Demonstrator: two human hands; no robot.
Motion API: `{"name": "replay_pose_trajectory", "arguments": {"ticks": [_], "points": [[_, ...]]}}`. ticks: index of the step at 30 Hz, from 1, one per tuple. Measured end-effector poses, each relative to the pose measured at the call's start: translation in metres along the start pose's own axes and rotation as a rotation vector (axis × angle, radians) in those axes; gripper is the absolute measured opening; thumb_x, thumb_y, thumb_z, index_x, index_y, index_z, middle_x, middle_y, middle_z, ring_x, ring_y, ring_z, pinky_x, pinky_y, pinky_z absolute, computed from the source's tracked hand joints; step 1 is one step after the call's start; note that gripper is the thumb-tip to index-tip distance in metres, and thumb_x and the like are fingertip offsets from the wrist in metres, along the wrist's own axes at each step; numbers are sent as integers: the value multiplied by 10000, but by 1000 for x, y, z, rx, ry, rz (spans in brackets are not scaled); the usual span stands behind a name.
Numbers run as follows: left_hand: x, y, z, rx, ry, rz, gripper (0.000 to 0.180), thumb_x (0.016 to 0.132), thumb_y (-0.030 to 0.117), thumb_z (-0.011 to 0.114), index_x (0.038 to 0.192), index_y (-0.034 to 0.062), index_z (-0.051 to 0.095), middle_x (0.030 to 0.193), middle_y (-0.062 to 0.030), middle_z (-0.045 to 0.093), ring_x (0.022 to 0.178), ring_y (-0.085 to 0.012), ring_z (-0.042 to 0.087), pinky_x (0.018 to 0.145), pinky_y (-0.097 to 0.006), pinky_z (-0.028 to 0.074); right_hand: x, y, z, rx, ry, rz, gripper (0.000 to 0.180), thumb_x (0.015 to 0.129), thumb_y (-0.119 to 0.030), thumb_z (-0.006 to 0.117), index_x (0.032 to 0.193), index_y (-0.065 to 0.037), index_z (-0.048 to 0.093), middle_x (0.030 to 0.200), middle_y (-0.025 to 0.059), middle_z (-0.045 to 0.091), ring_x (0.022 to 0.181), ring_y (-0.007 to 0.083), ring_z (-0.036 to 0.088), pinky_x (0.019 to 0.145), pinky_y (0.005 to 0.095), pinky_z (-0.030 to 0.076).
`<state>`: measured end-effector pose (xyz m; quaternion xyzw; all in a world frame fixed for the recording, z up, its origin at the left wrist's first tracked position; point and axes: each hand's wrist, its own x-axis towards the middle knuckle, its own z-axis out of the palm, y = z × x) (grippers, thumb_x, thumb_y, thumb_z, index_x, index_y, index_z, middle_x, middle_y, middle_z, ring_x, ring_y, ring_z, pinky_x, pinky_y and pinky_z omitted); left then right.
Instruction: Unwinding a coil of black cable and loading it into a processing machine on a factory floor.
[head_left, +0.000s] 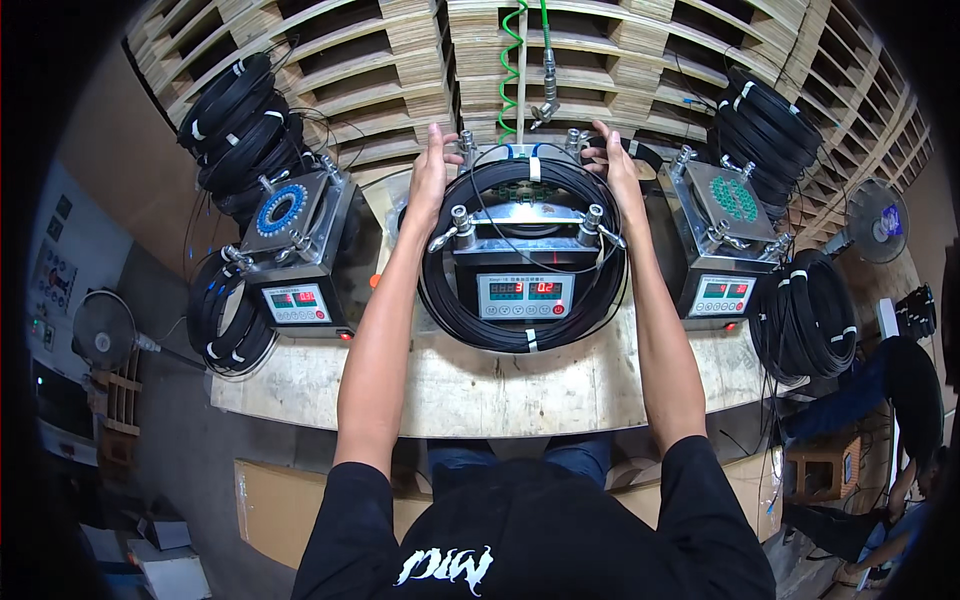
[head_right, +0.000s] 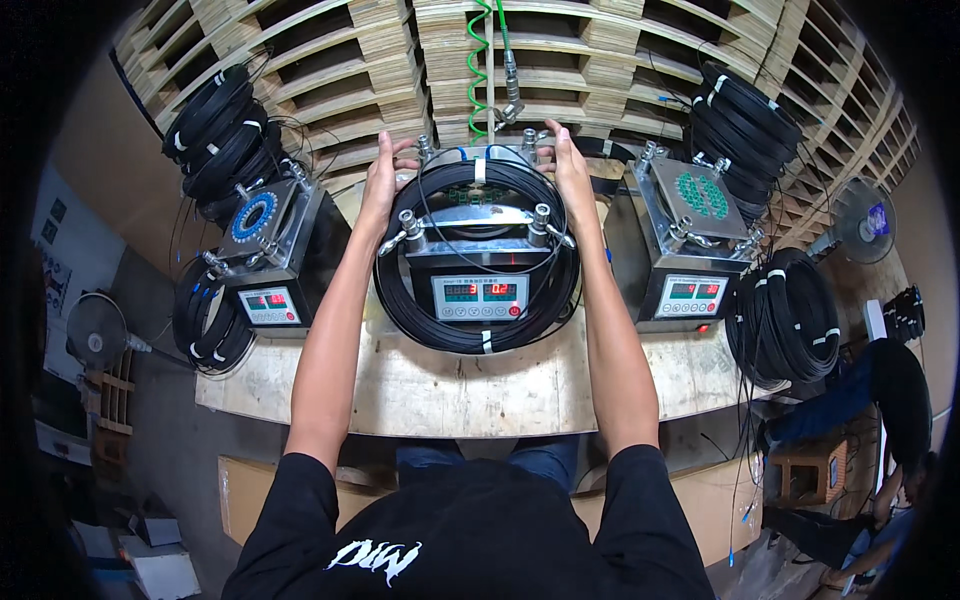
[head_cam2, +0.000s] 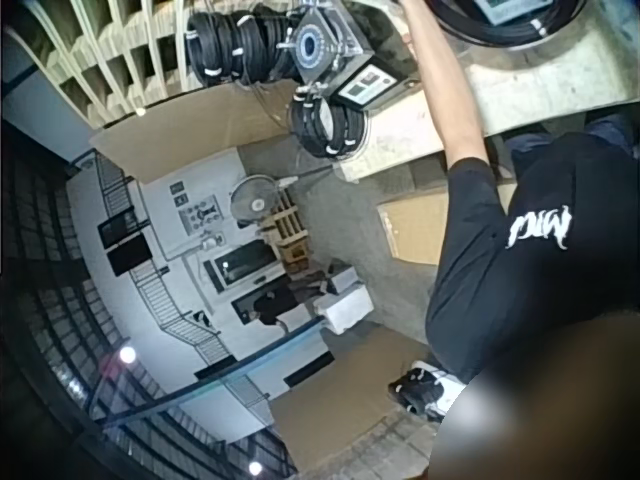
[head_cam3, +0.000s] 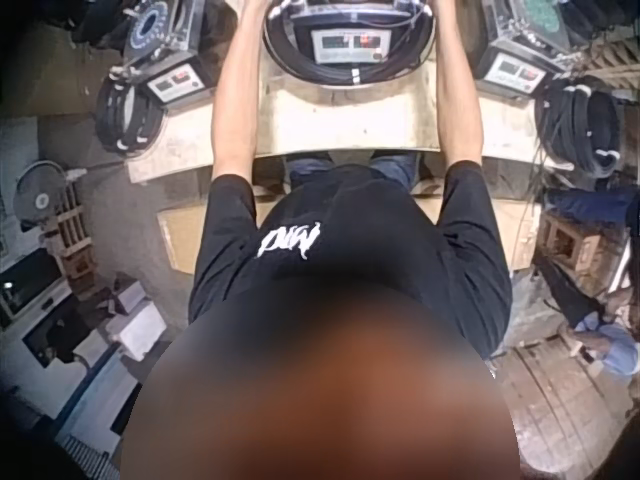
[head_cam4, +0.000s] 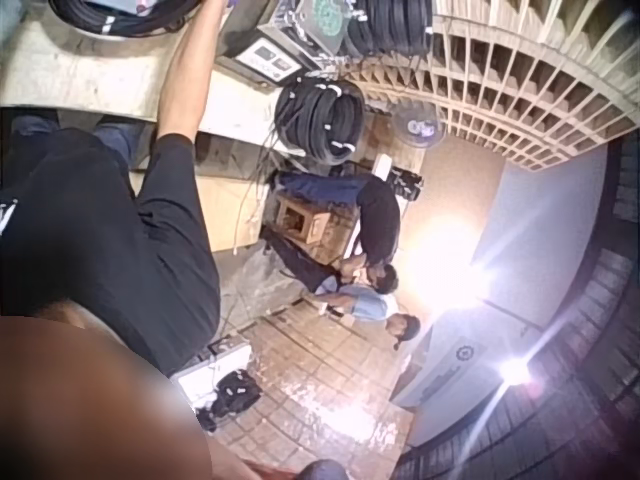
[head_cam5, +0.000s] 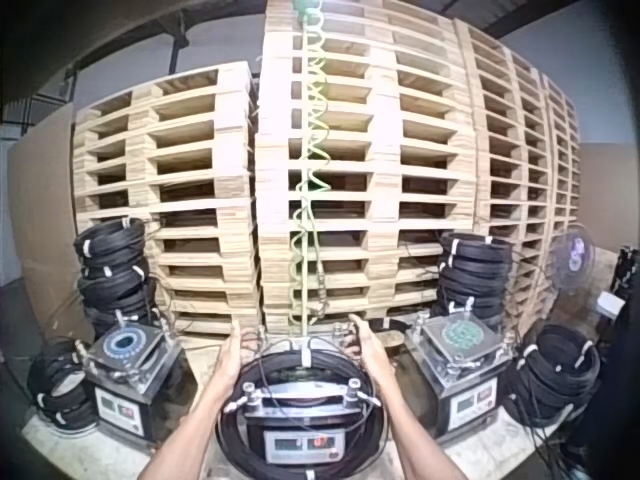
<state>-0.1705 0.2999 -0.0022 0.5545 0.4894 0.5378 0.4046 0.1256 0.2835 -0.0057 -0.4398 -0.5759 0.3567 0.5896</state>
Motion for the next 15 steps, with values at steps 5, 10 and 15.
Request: {"name": "replay_pose_trajectory", "arguments": {"ticks": [5,10,15], "points": [[0,-9,-3,7,154,-20,800,997,711,342,1309,27,615,1022,-132,624,879,-193,586,818,-336,497,2,-2,6,-13,27,-67,736,1029,-670,304,1548,-158,407,1072,116,566,867,153,587,859,281,484],[-1,-5,2,-141,123,20,720,1032,633,364,1318,14,595,1004,-144,631,816,-210,625,736,-334,537,-1,-1,1,44,97,18,734,1020,-681,313,1550,-180,395,1154,133,540,967,184,613,835,324,508],[0,-6,-1,-169,-48,12,681,1038,621,364,1353,61,589,990,-87,630,797,-152,559,756,-271,463,-4,2,0,-17,100,-11,721,1026,-666,322,1556,-180,381,1150,128,540,1036,190,591,796,310,516]]}}
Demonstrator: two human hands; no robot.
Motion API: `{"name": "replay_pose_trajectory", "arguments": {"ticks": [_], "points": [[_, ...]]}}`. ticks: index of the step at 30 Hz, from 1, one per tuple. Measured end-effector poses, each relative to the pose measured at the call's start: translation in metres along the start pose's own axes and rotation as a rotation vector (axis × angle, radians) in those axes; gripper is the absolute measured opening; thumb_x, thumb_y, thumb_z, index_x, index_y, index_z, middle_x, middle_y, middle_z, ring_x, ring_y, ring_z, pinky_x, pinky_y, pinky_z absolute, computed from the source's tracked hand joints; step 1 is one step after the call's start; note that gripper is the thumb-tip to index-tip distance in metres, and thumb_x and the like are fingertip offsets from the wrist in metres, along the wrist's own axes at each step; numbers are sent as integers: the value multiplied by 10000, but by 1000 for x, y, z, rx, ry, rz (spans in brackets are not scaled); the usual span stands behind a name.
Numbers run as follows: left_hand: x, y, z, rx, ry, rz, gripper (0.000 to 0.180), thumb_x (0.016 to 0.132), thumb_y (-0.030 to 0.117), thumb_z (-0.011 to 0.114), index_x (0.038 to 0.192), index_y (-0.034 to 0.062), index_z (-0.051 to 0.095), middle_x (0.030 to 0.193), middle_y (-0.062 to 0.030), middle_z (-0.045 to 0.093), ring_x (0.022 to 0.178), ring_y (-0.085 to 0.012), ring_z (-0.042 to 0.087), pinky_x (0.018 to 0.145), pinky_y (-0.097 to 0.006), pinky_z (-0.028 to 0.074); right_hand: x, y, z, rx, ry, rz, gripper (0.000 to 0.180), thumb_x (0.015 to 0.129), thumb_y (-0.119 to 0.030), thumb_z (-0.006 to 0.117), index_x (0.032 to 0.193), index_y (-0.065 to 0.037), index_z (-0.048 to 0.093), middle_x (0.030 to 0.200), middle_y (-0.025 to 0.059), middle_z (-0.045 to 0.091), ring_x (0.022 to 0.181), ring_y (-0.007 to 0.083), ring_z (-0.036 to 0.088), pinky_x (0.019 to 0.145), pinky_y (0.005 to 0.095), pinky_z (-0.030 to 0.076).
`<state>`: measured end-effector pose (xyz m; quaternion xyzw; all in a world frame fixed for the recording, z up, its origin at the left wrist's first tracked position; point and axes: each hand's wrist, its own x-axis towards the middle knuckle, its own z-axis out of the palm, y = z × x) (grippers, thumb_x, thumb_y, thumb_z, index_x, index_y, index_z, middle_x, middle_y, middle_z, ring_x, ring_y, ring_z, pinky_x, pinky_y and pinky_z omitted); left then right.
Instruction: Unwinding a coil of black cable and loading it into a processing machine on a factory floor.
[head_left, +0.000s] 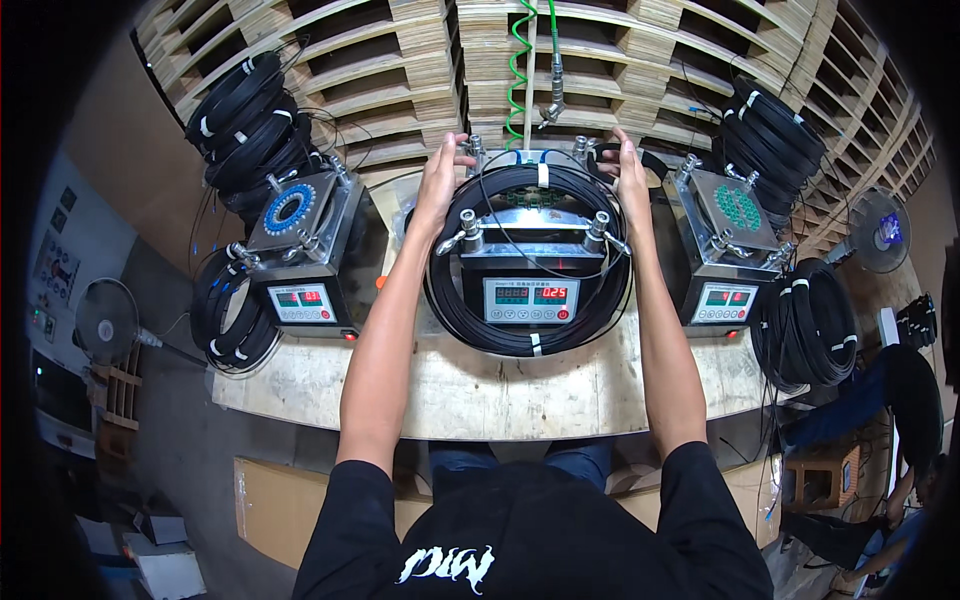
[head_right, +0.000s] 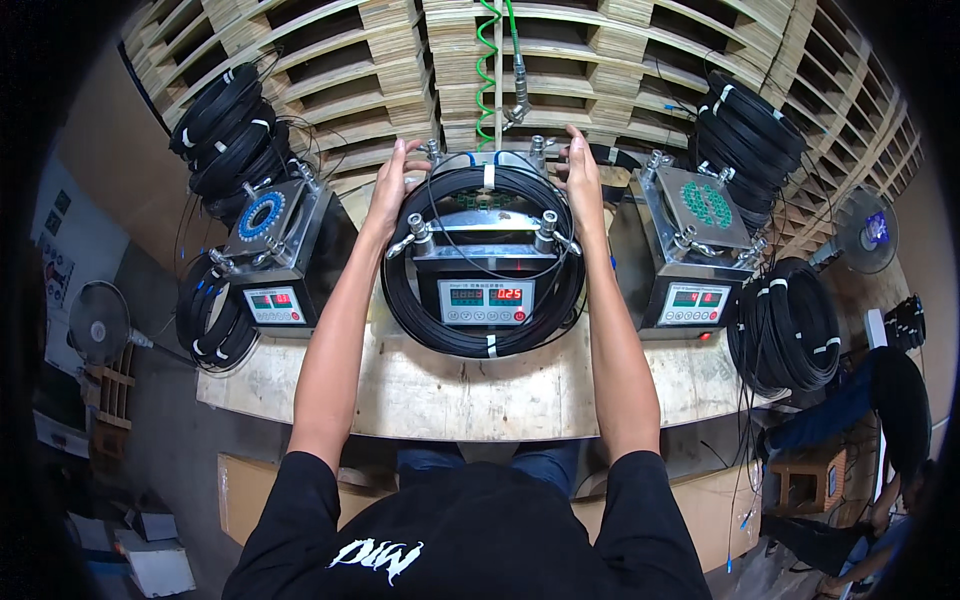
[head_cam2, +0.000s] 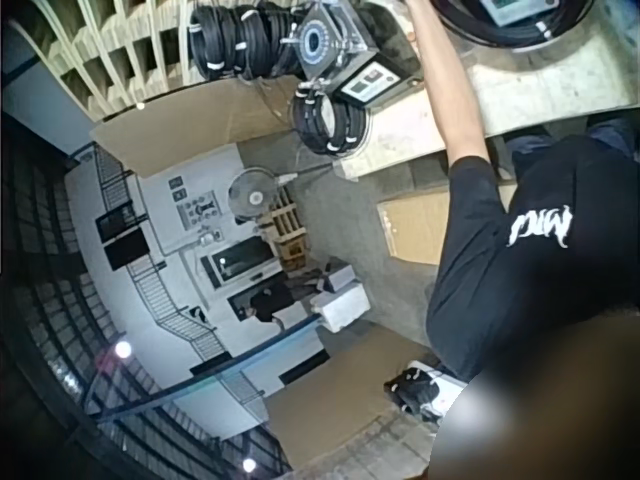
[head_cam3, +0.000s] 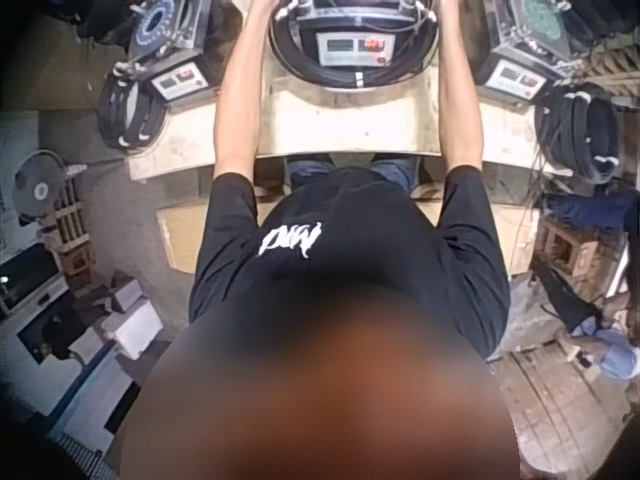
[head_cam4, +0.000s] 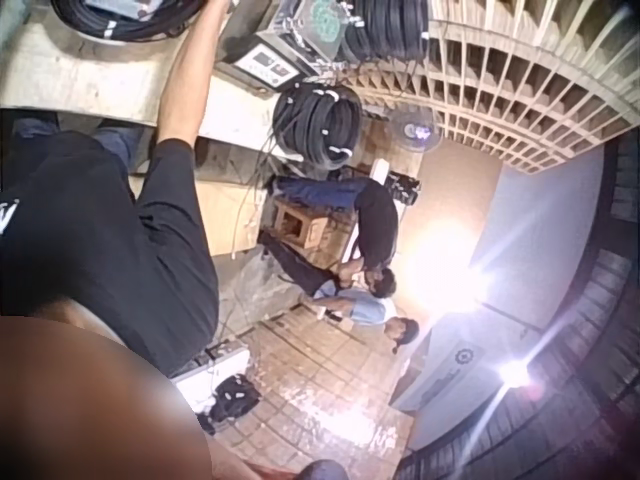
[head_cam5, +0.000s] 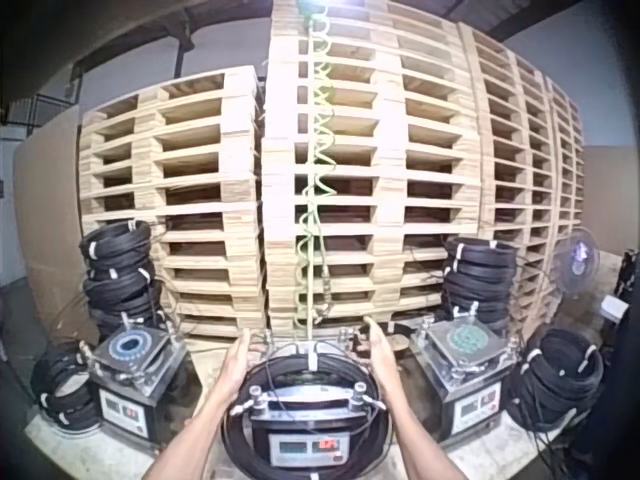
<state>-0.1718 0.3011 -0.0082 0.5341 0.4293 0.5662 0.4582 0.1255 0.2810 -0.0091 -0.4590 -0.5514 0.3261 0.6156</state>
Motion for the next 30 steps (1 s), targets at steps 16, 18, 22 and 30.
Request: {"name": "replay_pose_trajectory", "arguments": {"ticks": [16,18,22,30], "points": [[-6,3,5,131,193,11,684,1033,612,386,1387,52,555,1035,-92,599,881,-155,561,759,-293,464,0,-4,1,105,41,54,696,1034,-623,370,1560,-168,347,1249,159,535,964,191,630,788,326,512],[-6,6,8,77,148,-12,643,1049,560,406,1413,44,528,1056,-94,614,916,-156,584,768,-299,485,-2,-5,-1,113,71,55,674,1036,-618,372,1551,-183,368,1248,160,532,961,182,625,770,335,505],[-2,1,2,105,9,74,589,1060,492,419,1448,56,493,1070,-83,615,935,-130,580,805,-279,461,-8,-12,2,51,91,35,680,1039,-613,361,1531,-145,398,1063,101,582,898,163,641,757,318,507],[-4,4,6,269,61,114,644,1059,540,386,1349,-7,564,988,-100,641,895,-162,590,848,-314,450,1,-4,-6,-40,-33,-58,639,1070,-558,325,1435,-75,531,699,-13,533,682,66,492,697,235,391]]}}
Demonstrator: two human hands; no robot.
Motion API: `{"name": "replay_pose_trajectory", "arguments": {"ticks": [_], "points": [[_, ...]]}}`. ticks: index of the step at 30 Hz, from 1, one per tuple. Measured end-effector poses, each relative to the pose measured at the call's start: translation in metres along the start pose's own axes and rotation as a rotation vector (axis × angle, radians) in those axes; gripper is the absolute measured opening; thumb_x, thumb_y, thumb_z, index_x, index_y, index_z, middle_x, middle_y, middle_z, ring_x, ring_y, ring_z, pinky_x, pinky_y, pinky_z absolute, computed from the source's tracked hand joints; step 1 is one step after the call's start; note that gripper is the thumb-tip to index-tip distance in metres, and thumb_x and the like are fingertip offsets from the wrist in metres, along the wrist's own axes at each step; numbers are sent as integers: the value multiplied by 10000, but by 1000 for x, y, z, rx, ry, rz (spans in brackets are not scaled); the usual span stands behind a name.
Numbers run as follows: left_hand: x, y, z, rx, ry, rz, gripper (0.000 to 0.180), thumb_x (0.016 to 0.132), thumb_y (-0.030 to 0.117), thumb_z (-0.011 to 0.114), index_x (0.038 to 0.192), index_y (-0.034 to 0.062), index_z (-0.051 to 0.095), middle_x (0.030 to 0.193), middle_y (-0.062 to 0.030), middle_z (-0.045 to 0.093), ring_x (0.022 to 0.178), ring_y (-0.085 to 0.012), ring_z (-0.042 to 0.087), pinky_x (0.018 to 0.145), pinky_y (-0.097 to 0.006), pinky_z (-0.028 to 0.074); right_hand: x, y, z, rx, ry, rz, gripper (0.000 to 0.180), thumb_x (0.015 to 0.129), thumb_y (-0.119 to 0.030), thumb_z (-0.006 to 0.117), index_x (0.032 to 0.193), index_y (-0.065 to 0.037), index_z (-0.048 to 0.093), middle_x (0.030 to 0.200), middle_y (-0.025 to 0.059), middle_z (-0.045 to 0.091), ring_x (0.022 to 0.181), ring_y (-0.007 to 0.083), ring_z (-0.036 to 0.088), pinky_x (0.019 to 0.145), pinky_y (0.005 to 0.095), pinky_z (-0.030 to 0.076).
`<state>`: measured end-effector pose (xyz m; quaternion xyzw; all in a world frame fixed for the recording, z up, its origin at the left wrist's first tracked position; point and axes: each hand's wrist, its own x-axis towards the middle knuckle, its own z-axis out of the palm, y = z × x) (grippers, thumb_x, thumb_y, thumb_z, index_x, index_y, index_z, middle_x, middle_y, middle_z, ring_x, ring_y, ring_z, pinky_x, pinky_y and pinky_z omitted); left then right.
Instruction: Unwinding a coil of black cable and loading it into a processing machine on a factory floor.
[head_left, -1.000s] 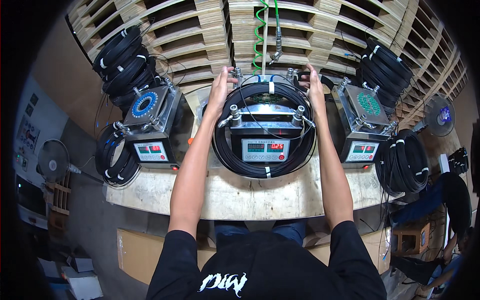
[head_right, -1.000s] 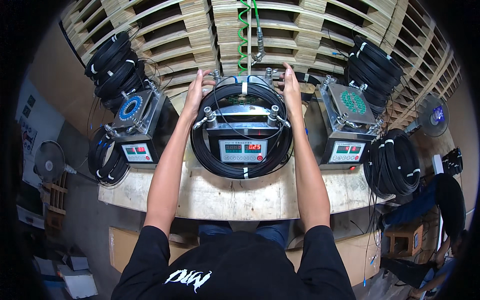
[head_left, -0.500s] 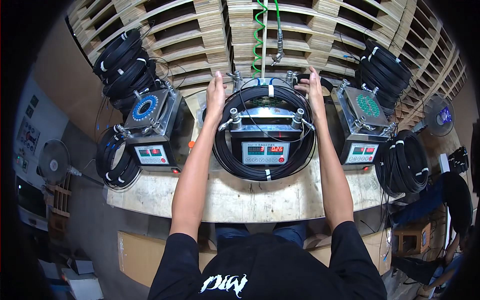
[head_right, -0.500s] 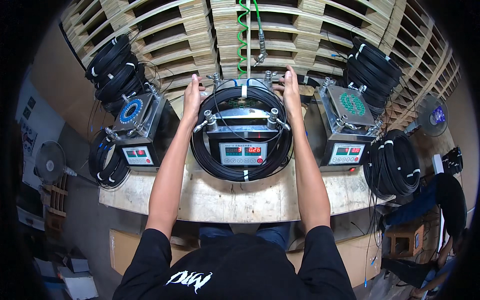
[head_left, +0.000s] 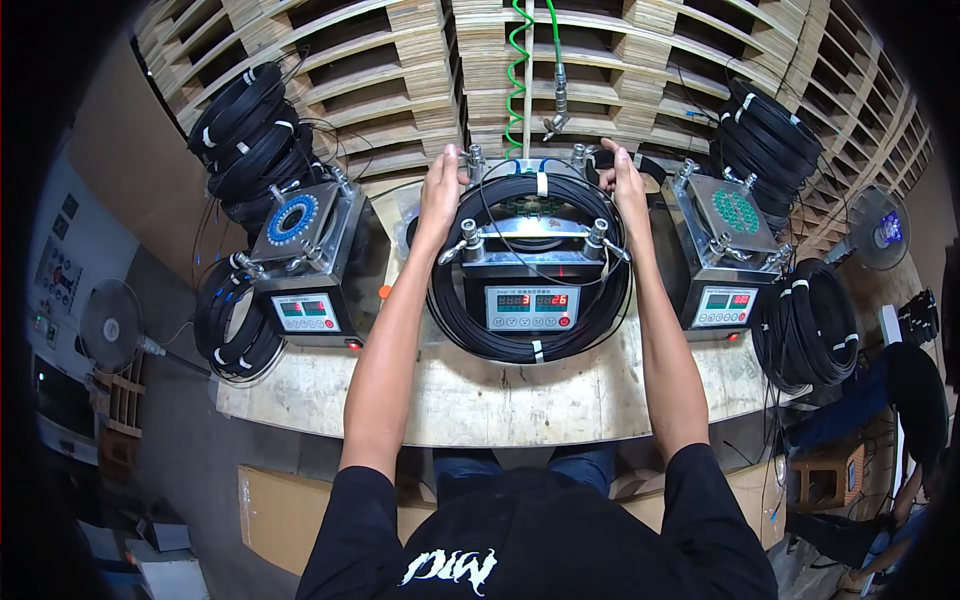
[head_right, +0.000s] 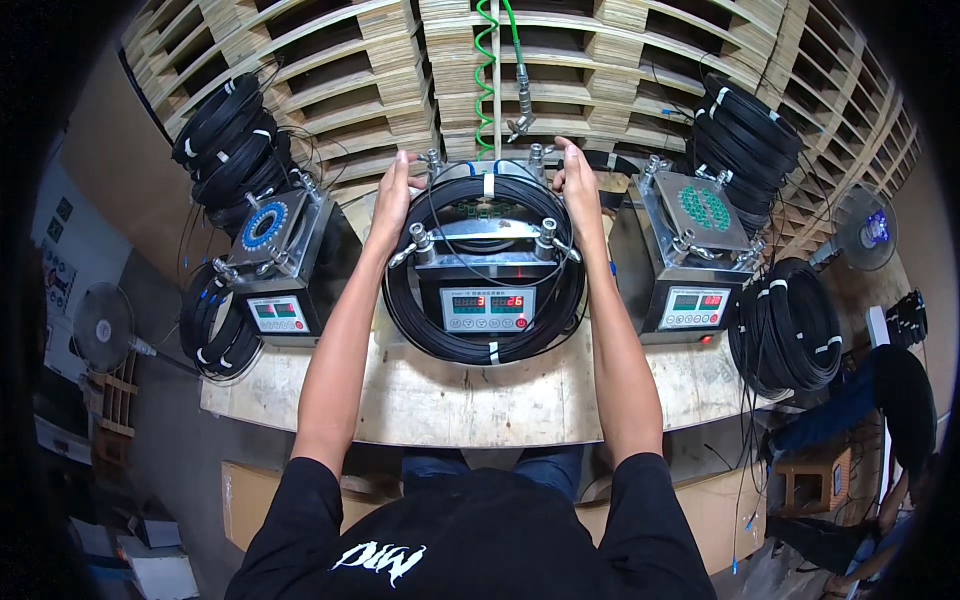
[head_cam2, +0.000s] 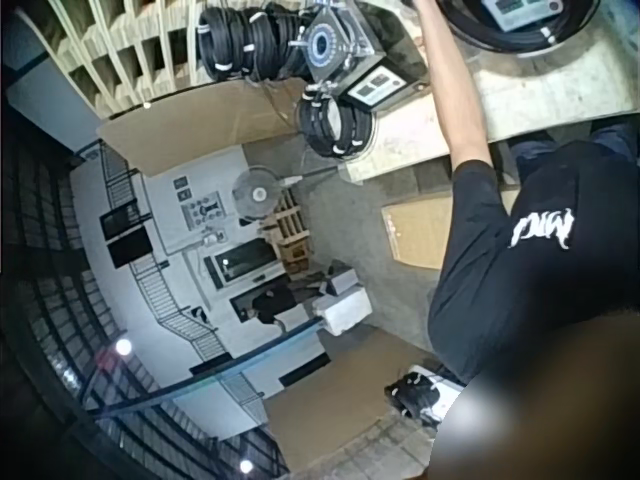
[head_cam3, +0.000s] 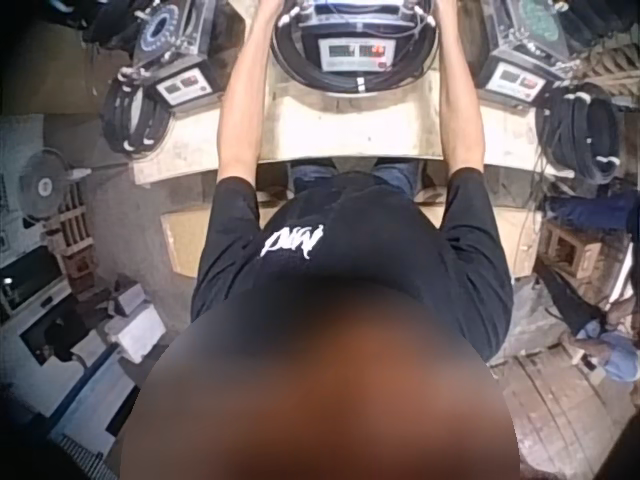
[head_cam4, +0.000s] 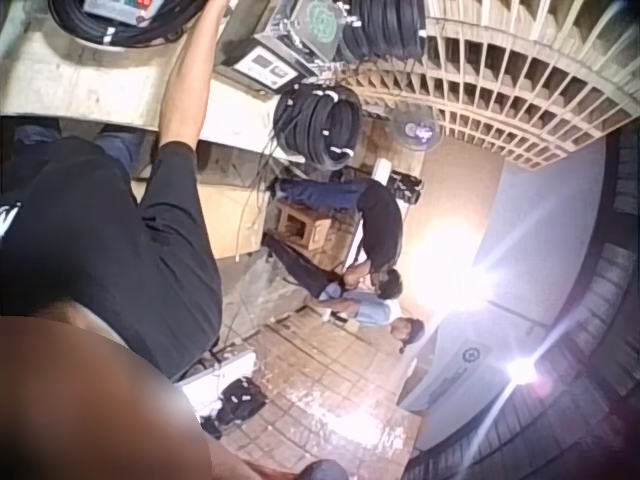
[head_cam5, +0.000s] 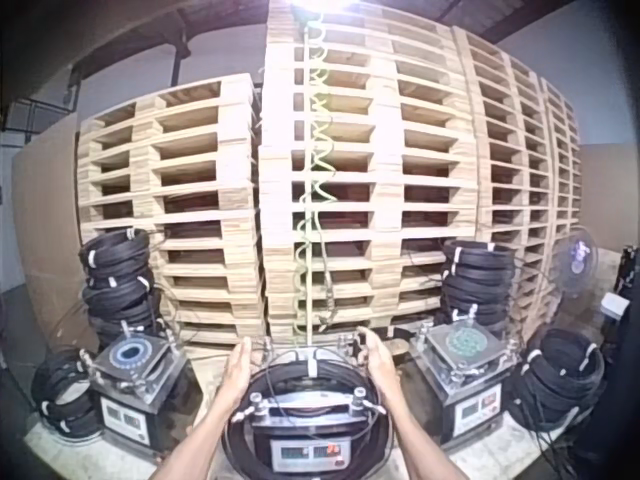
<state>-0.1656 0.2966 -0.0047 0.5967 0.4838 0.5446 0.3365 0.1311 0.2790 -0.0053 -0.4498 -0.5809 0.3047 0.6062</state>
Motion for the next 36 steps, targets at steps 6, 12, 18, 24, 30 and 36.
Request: {"name": "replay_pose_trajectory", "arguments": {"ticks": [6,12,18,24,30,36], "points": [[0,-10,-5,22,180,-48,658,1052,585,373,1387,51,563,952,-81,623,771,-129,538,734,-283,452,1,2,3,83,-87,72,674,1059,-594,323,1458,-78,491,772,20,577,717,79,535,698,227,440],[-8,3,-5,-244,25,-100,729,1024,628,412,1475,56,437,1045,-89,601,696,-133,565,625,-234,476,-11,-17,13,350,110,168,625,1067,-561,344,1469,-95,450,792,26,564,775,101,587,671,273,450],[-5,6,-6,-197,-131,-147,784,1009,688,354,1543,114,372,1031,-104,636,793,-129,550,712,-265,455,-6,-3,4,124,119,104,605,1073,-538,350,1407,-56,499,778,1,501,698,86,491,634,248,418],[-3,-2,-5,22,85,-129,848,985,744,301,1471,69,468,1019,-124,641,907,-187,564,772,-350,454,0,6,-2,17,-57,26,692,1051,-605,349,1467,-62,453,790,8,559,743,82,508,657,269,435],[-9,4,-5,-94,166,-130,760,1030,652,343,1372,1,532,1058,-128,642,844,-175,612,768,-308,515,-9,-6,5,404,41,177,566,1069,-528,390,1417,-91,477,853,45,563,824,122,620,640,253,536],[-10,8,-2,-219,-44,-35,838,1003,707,330,1567,87,315,1264,-160,616,1061,-200,581,924,-353,467,-6,4,0,217,113,110,543,1051,-520,451,1362,-85,542,859,32,557,748,118,613,621,254,513]]}}
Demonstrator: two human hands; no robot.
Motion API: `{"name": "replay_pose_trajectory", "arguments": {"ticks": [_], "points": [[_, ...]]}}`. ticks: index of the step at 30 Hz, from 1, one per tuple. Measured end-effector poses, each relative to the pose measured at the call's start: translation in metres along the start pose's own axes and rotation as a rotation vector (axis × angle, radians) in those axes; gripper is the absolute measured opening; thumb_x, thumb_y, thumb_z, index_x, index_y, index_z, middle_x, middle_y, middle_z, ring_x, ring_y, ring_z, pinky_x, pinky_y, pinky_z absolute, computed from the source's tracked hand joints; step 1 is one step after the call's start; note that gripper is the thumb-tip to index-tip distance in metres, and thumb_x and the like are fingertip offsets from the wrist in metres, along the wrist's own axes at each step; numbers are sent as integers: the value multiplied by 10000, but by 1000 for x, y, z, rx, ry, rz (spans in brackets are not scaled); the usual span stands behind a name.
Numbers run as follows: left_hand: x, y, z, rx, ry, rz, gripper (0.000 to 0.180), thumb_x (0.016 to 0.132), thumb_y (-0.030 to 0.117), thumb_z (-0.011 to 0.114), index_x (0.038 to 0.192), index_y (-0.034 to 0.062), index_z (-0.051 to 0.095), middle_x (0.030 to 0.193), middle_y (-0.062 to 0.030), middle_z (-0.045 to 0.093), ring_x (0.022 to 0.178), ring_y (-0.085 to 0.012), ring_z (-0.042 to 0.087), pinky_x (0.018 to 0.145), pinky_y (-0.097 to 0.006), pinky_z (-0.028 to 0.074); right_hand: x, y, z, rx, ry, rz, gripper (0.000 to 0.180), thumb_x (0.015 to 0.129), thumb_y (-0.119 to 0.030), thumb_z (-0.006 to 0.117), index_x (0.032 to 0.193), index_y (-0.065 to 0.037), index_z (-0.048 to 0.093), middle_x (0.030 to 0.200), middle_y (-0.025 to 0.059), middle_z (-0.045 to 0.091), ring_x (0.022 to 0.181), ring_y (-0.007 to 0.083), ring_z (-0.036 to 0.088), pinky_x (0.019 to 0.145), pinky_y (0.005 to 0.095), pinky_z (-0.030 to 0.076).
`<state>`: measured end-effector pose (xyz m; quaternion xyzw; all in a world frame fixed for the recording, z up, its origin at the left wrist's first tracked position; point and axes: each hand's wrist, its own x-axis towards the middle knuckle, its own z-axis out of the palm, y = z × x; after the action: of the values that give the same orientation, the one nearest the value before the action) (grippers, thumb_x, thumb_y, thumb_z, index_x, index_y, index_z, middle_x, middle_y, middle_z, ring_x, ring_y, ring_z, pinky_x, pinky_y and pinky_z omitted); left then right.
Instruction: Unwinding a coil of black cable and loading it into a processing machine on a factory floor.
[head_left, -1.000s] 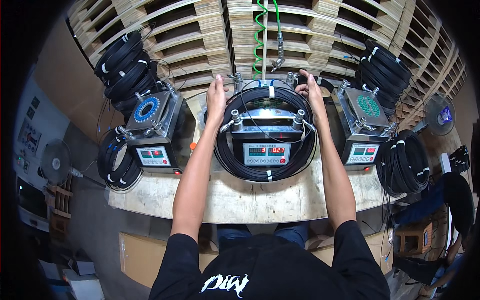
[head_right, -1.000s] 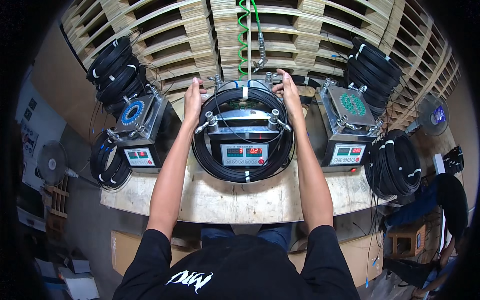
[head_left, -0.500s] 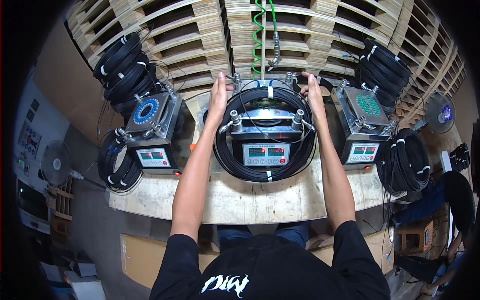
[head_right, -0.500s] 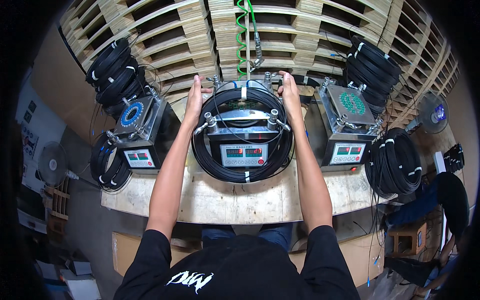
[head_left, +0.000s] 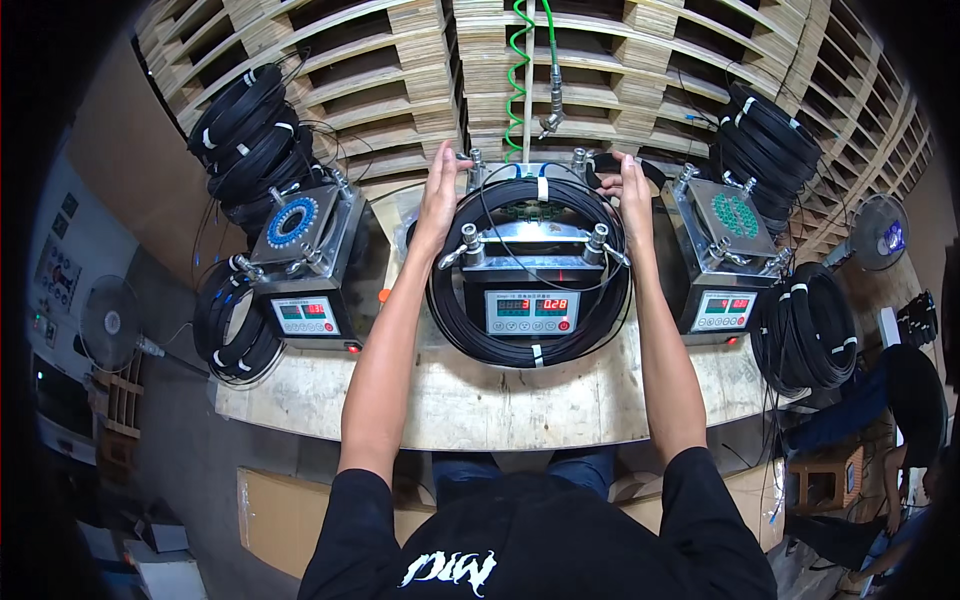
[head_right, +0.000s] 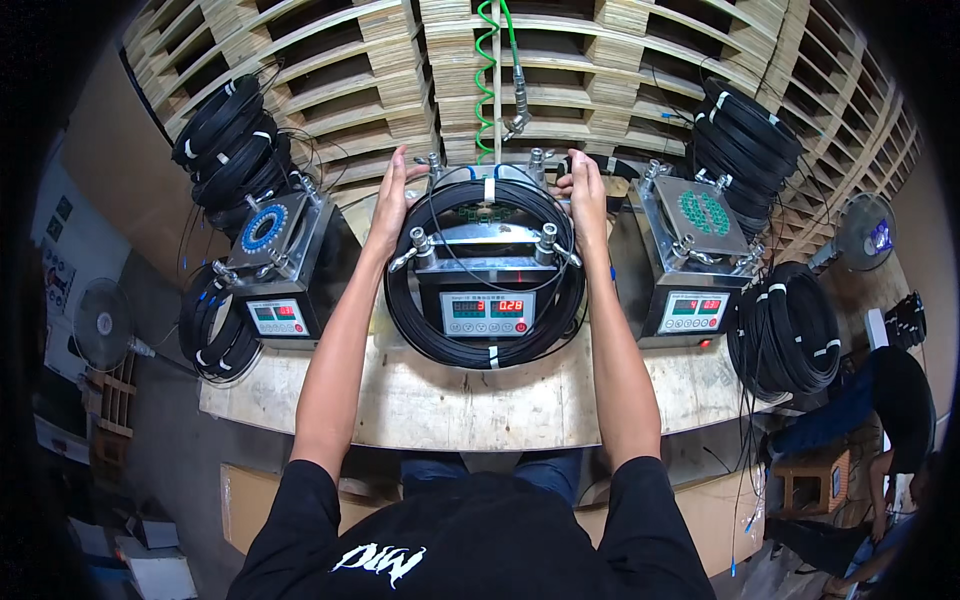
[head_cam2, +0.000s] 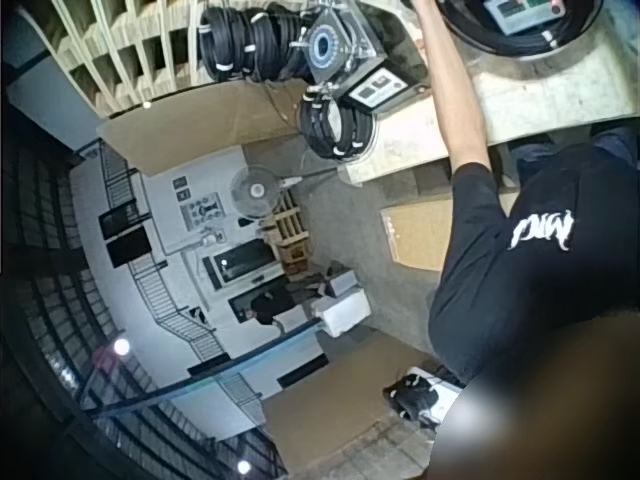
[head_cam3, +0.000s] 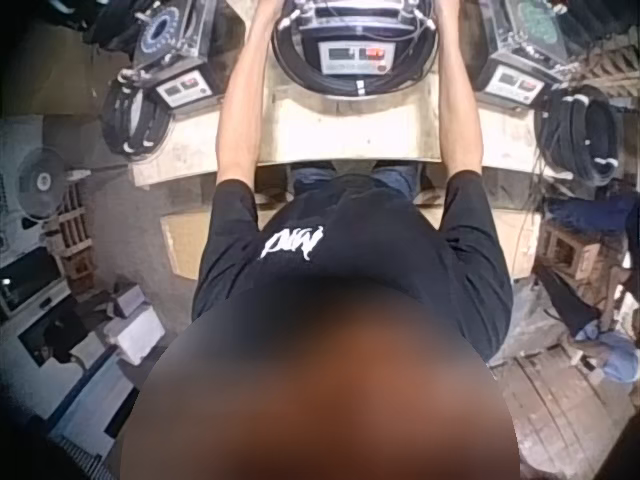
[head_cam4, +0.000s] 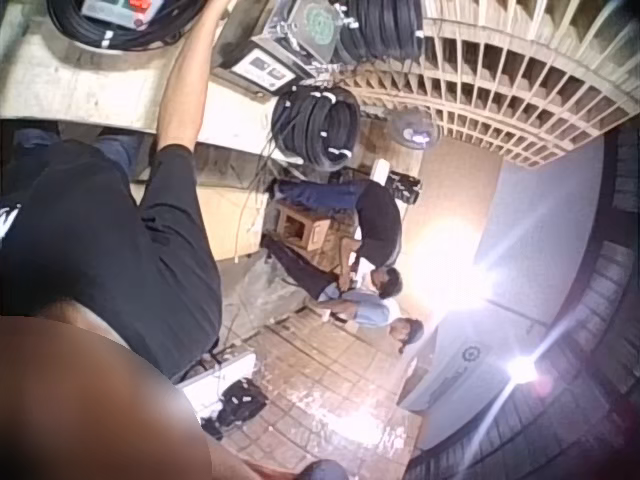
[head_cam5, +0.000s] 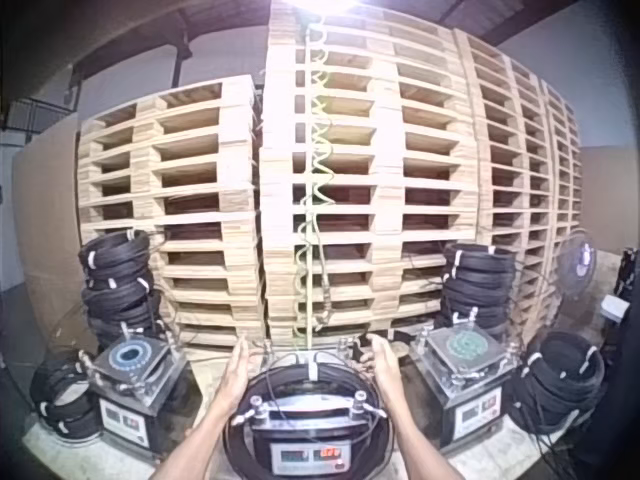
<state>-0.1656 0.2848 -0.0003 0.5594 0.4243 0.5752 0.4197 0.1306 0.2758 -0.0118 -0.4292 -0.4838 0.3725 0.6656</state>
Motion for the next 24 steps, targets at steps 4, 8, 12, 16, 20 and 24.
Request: {"name": "replay_pose_trajectory", "arguments": {"ticks": [4,8,12,16,20,24], "points": [[2,-4,-4,164,14,117,797,1025,673,311,1530,60,378,1191,-138,640,1005,-184,587,926,-342,459,-1,4,3,-161,8,-123,510,1032,-480,531,1288,-46,610,839,20,574,717,89,561,638,236,470],[3,-7,-4,191,128,45,748,1046,631,315,1464,27,457,1056,-130,656,922,-180,593,896,-342,472,0,2,1,-216,-86,-58,587,1044,-520,468,1338,-26,585,852,34,586,760,92,555,724,236,458],[2,-8,-4,210,202,-2,725,1049,618,325,1416,16,495,1067,-131,641,888,-179,592,824,-337,492,2,4,2,-165,-117,-105,589,1045,-516,469,1360,-28,566,853,32,582,783,95,564,748,235,460],[-1,-6,-5,53,168,-17,747,1038,640,326,1451,29,442,1189,-146,622,896,-207,642,789,-330,543,1,3,3,-21,-73,-43,556,1044,-490,489,1366,-41,552,891,40,587,795,112,575,723,256,465],[-3,2,-5,-113,-76,-56,808,1022,684,269,1506,45,366,1258,-163,633,929,-234,696,780,-325,591,-2,-1,0,-78,31,58,719,1020,-662,363,1433,-92,509,1019,87,594,911,154,638,795,306,486],[-7,5,-11,-160,-172,-89,838,1018,696,224,1480,24,412,1169,-160,684,895,-215,708,758,-306,598,-11,-12,10,22,34,121,739,1012,-676,356,1439,-89,495,962,84,553,848,170,621,751,293,487]]}}
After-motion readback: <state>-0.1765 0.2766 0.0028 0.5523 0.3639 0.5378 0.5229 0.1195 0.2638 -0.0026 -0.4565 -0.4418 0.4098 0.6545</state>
